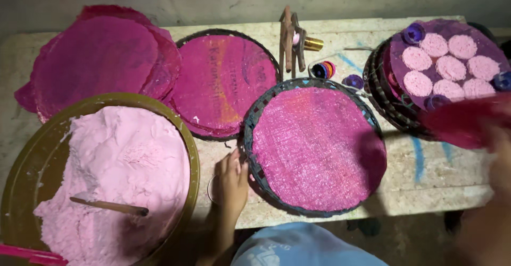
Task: The person scoops pink dough from a large bowl and uses a wooden press to form round discs on a purple mat. The discs are arranged in a circular pattern on the mat, and the person repeats the scooping and pressing process throughout the clip.
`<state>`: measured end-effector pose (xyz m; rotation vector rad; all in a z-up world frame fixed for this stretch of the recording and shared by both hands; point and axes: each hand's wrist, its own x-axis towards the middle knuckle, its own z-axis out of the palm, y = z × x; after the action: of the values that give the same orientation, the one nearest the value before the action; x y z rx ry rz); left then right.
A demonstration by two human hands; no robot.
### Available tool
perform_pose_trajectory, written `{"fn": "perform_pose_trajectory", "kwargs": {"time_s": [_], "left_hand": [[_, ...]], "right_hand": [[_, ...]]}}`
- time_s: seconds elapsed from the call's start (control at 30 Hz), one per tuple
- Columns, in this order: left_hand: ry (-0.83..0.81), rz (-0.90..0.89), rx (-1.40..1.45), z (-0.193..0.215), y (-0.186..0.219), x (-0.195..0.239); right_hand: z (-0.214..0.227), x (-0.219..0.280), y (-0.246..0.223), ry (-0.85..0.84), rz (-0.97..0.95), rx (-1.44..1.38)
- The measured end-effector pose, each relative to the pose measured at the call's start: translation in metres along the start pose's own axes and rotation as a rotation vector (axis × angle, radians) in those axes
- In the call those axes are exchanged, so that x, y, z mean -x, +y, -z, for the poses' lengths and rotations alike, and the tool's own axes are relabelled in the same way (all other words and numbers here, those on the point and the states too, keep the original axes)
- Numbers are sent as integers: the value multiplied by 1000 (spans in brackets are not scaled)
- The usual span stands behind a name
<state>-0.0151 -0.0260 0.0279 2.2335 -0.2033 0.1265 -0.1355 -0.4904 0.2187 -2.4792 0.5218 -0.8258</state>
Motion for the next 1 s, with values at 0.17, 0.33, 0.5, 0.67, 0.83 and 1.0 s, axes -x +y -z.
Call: {"fn": "perform_pose_trajectory", "kwargs": {"time_s": [0.17,0.33,0.5,0.67,0.83,1.0], "left_hand": [[171,-69,-340,30,-15,21],[139,146,-274,7,-70,30],[93,310,7,-13,-102,45],[67,110,358,-8,-31,17],[-108,-120,57,-24,35,-41],[-176,-110,-76,-33,49,-79]], "right_hand": [[-203,-49,-143,-290,722,-32],[-354,-44,-225,-470,1024,52],[-404,-72,-208,-416,725,-153],[-401,-124,-147,-320,43,290],[-433,-142,-103,-470,-299,265],[-427,-176,-45,-466,-283,-39]]}}
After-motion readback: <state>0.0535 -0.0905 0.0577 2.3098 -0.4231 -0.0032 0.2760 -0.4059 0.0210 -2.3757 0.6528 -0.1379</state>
